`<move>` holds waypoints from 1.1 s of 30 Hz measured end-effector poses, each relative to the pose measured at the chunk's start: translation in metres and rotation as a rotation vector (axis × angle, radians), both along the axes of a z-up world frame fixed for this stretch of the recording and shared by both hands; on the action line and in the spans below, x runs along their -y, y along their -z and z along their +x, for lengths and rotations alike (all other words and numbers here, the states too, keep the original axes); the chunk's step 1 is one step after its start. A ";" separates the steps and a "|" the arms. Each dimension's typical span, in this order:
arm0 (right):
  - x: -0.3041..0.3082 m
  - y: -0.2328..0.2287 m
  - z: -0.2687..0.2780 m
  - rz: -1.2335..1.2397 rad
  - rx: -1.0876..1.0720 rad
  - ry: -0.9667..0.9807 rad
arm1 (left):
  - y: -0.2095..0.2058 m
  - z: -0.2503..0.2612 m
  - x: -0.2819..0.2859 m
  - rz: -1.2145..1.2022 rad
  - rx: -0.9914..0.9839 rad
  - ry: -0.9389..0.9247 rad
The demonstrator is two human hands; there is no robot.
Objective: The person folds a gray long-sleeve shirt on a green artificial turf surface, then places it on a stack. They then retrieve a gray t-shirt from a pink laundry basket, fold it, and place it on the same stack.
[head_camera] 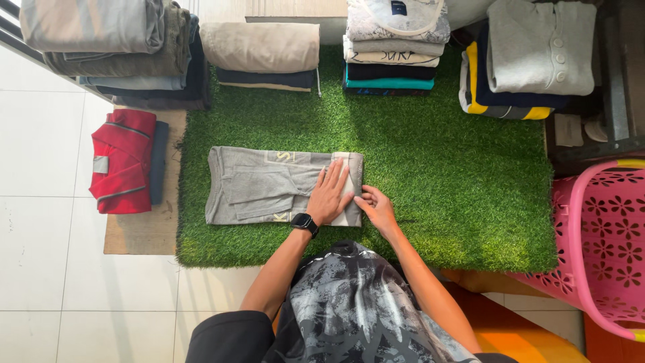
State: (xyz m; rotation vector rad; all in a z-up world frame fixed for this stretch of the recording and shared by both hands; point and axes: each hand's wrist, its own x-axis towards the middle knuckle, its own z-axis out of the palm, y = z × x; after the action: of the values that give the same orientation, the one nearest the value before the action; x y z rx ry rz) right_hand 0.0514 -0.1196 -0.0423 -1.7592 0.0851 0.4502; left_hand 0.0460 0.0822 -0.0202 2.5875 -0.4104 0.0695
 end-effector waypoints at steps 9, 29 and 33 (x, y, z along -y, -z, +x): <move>-0.012 -0.018 0.001 0.084 -0.170 -0.019 | 0.006 -0.005 0.000 -0.110 0.075 -0.087; -0.021 -0.038 -0.022 0.059 0.059 0.179 | -0.013 -0.017 0.034 -0.464 0.072 -0.299; -0.041 -0.049 -0.028 -0.008 0.130 0.140 | -0.020 -0.020 0.024 -0.637 -0.043 -0.369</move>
State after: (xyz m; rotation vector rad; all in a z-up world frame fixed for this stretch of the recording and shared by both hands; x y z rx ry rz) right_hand 0.0237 -0.0789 0.0070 -1.7728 0.1167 0.2337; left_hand 0.0262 0.0582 0.0001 1.9948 0.1055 0.2323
